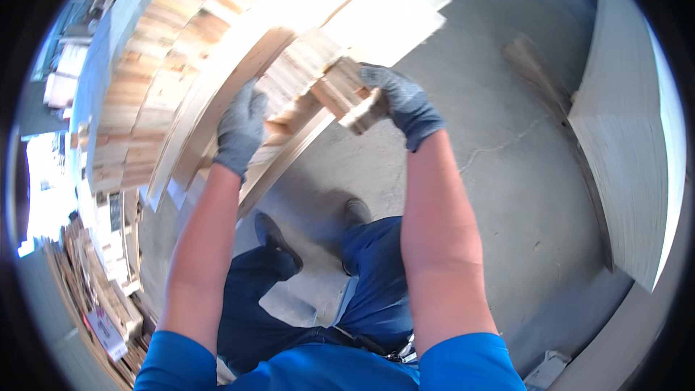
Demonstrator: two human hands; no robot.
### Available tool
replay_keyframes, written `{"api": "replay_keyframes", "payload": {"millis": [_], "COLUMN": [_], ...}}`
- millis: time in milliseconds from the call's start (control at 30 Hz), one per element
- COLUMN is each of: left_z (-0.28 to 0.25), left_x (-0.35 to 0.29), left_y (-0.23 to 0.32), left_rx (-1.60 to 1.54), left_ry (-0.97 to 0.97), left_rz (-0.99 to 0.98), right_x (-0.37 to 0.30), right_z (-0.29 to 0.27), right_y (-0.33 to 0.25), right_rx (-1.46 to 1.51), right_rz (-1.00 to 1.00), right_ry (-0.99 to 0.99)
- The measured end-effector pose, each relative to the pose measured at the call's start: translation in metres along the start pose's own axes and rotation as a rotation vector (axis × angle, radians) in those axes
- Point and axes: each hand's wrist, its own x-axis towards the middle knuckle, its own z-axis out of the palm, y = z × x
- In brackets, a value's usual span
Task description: The person repeatedly picks up small wooden blocks from a floor pile and places them onto a stack of larger wooden planks. The person wears gloves and uses both hands to handle the blocks, moving them one at a time from the floor to the stack.
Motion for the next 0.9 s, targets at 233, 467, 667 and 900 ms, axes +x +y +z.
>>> {"api": "replay_keyframes", "payload": {"millis": [233,467,667,900], "left_z": [0.001,-0.022,-0.043,-0.144], "left_x": [-0.003,0.002,-0.014,-0.106], "left_y": [-0.004,0.014,0.006,-0.024], "left_rx": [0.107,0.106,0.021,-0.224], "left_ry": [0.048,-0.134,0.121,0.285], "left_rz": [-0.008,-0.130,-0.006,0.003], "right_x": [-0.014,-0.052,-0.081,-0.093], "right_z": [-0.012,-0.010,0.016,0.083], "right_y": [0.000,-0.015,-0.013,0.006], "right_rx": [0.067,-0.148,-0.187,-0.252], "right_rz": [0.004,-0.044,-0.010,-0.008], "right_ry": [-0.157,-0.268,-0.393,-0.523]}}
